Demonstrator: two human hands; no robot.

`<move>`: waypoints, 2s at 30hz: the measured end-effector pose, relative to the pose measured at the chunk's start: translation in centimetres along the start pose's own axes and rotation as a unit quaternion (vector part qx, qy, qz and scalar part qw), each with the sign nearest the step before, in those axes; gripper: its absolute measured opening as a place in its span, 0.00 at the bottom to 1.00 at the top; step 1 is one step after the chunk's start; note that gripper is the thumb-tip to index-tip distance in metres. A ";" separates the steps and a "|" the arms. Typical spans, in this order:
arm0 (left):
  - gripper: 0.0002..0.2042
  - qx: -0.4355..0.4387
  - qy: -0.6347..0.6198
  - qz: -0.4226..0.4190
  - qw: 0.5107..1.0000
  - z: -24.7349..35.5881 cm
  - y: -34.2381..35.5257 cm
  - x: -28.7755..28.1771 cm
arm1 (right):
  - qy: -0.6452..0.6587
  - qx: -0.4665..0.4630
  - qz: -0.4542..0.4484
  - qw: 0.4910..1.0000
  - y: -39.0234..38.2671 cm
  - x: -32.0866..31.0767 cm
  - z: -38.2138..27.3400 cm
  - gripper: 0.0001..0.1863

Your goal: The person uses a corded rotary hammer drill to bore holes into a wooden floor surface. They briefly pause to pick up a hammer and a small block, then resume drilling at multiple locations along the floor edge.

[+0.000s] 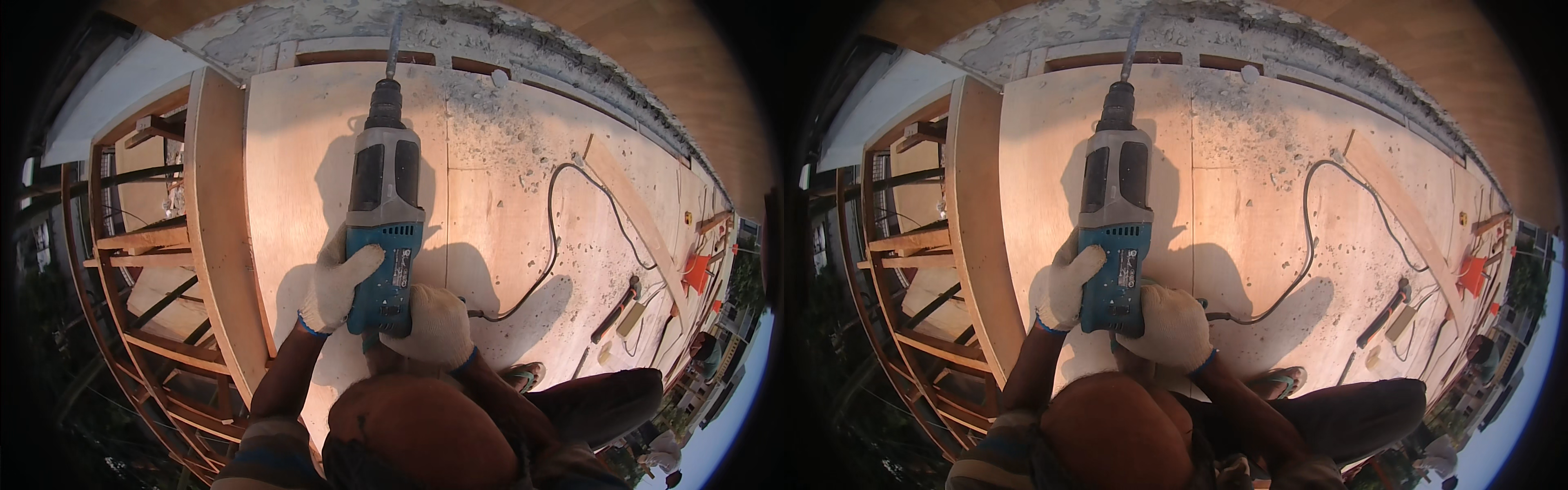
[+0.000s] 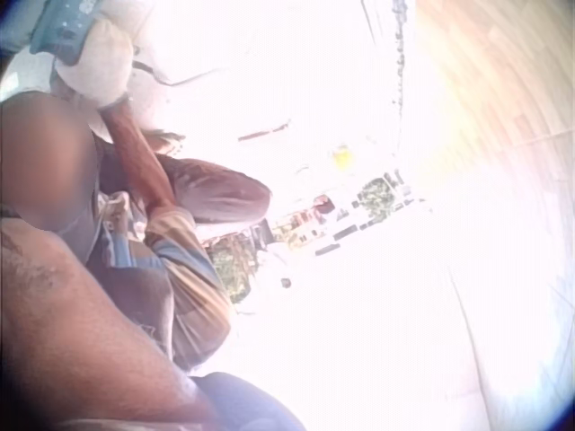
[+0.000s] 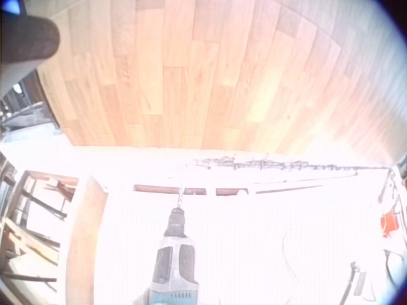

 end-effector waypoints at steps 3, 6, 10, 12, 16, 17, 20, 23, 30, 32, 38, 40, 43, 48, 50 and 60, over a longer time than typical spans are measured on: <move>0.33 0.000 -0.014 -0.037 0.999 3.1 1.2 0.0 | 0.032 0.007 0.055 0.998 1.2 0.6 -0.1 0.27; 0.33 0.001 -0.083 -0.035 0.996 6.2 1.9 0.7 | 0.048 0.042 0.065 0.996 3.3 -0.4 -1.1 0.30; 0.39 -0.048 -0.185 -0.123 0.974 3.4 4.0 -1.0 | 0.013 0.023 0.060 0.998 3.6 1.1 0.0 0.30; 0.38 -0.085 -0.202 -0.164 0.962 1.8 5.2 -1.5 | -0.011 0.018 0.059 0.998 3.6 1.5 0.3 0.29; 0.36 -0.104 -0.185 -0.190 0.959 -3.6 7.8 -0.7 | -0.084 -0.014 0.113 0.990 1.4 1.1 3.3 0.29; 0.34 -0.078 -0.133 -0.156 0.976 -4.2 7.9 -0.1 | -0.101 -0.023 0.133 0.986 0.1 0.9 3.8 0.28; 0.33 -0.050 -0.140 -0.134 0.980 -4.9 5.8 2.5 | -0.106 -0.050 0.123 0.985 -2.0 -0.6 4.7 0.26; 0.33 -0.060 -0.132 -0.141 0.979 -5.6 4.4 4.2 | -0.119 -0.052 0.102 0.986 -3.5 -1.9 5.3 0.27; 0.34 -0.076 -0.114 -0.156 0.978 -6.5 3.7 5.7 | -0.121 -0.031 0.106 0.986 -5.6 -2.8 5.1 0.30; 0.33 -0.038 -0.102 -0.173 0.979 -5.3 3.2 6.9 | -0.101 -0.049 0.125 0.986 -6.3 -3.2 6.0 0.30; 0.33 -0.003 -0.147 -0.162 0.976 -3.3 2.5 9.1 | -0.041 -0.071 0.129 0.988 -5.1 -6.4 5.5 0.27; 0.33 -0.006 -0.155 -0.158 0.975 -2.3 2.3 9.7 | -0.024 -0.076 0.119 0.990 -4.6 -7.3 5.5 0.27; 0.32 -0.017 -0.197 -0.175 0.964 -0.1 2.8 10.6 | -0.002 -0.037 0.076 0.996 -4.1 -8.5 5.9 0.32; 0.31 -0.027 -0.164 -0.141 0.976 1.4 3.1 10.6 | 0.050 -0.045 0.128 0.989 -2.5 -9.5 4.3 0.30; 0.33 -0.047 -0.214 -0.183 0.958 1.3 4.1 9.8 | 0.040 -0.021 0.132 0.990 -2.3 -8.9 3.5 0.34; 0.40 -0.018 -0.261 -0.258 0.930 3.8 7.1 7.3 | 0.118 0.016 0.169 0.979 -1.5 -3.1 1.1 0.32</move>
Point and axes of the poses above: each hand's wrist, its own y-axis towards the middle knuckle, its own x-axis out of the palm, z = x × y, the point moved 5 cm from there along y, towards the middle knuckle, and after that the axes turned 12 degrees about -x, right-handed, at the moved point
